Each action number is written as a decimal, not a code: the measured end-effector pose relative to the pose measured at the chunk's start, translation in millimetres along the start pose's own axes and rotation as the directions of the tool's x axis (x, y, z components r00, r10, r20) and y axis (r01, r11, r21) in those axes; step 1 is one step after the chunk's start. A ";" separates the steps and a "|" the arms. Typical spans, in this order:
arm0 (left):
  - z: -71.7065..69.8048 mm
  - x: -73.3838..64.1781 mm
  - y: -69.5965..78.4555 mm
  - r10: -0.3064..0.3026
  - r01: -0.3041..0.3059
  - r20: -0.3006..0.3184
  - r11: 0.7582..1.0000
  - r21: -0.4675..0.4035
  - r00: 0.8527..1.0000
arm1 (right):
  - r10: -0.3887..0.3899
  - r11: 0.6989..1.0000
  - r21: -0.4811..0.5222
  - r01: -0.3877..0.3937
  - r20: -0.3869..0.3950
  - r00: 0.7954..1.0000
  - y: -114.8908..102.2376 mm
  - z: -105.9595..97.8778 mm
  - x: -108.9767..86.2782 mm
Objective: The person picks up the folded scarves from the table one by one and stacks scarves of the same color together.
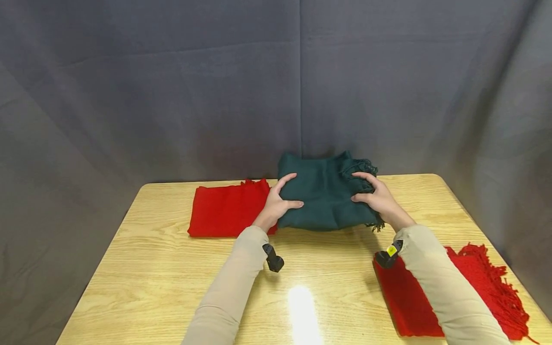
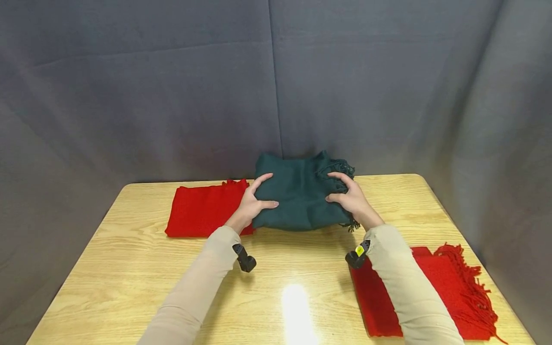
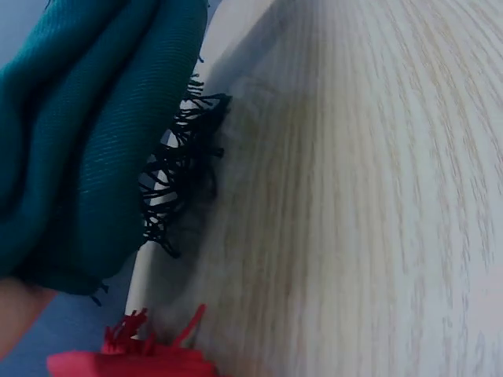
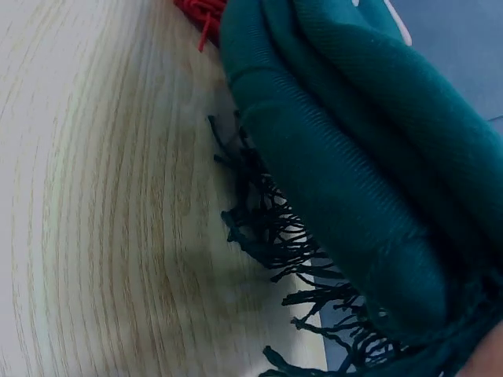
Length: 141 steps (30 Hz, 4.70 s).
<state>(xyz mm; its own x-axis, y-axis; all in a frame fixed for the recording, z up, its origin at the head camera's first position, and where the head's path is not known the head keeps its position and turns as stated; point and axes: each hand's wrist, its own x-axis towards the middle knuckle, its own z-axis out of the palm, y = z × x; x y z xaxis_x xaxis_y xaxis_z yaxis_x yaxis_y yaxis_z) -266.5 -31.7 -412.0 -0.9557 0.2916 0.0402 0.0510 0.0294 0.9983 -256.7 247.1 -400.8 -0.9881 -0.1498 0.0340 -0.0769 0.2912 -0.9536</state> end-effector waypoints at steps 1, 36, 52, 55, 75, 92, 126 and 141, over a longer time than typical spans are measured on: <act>0.2 0.5 -1.8 -0.004 0.004 0.001 1.000 -0.012 1.000 | -0.002 1.000 -0.007 0.002 -0.002 1.000 1.2 0.5 0.2; 1.5 28.1 -57.9 -0.158 0.161 -0.039 0.983 0.088 0.987 | 0.122 0.985 -0.124 -0.119 0.014 0.992 45.9 3.2 14.0; -6.9 26.5 -31.5 -0.234 0.233 -0.029 0.938 0.256 0.972 | 0.173 0.925 -0.313 -0.214 -0.154 0.973 38.7 -16.2 6.7; -11.5 23.8 -27.4 -0.258 0.262 -0.044 0.943 0.206 0.965 | 0.181 0.927 -0.294 -0.233 -0.195 0.964 33.0 -17.3 2.9; -12.3 -1.8 -13.1 -0.062 0.072 -0.222 0.997 0.035 0.973 | 0.069 0.961 -0.239 -0.137 -0.271 0.960 2.2 -7.2 -14.1; -3.4 -46.0 -15.4 0.012 -0.019 -0.112 0.998 -0.062 0.994 | 0.015 0.985 -0.168 -0.033 -0.110 0.994 -14.1 -7.9 -51.8; 23.0 -108.2 18.7 0.164 -0.187 0.138 0.967 0.171 0.977 | 0.095 0.991 -0.093 -0.100 -0.048 0.994 11.2 -25.1 -127.2; 40.4 -105.5 5.5 0.135 -0.189 0.269 0.964 0.185 0.954 | 0.138 0.990 -0.033 -0.140 -0.052 0.989 48.8 -57.9 -157.6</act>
<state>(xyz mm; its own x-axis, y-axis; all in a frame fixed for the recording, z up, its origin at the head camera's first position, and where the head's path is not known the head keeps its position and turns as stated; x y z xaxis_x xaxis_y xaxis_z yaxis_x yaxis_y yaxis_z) -153.7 -23.7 -412.6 -0.8265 0.5393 0.1616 0.2834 0.1504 0.9471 -112.4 339.6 -435.3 -0.9949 -0.0589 -0.0823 0.0576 0.3398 -0.9387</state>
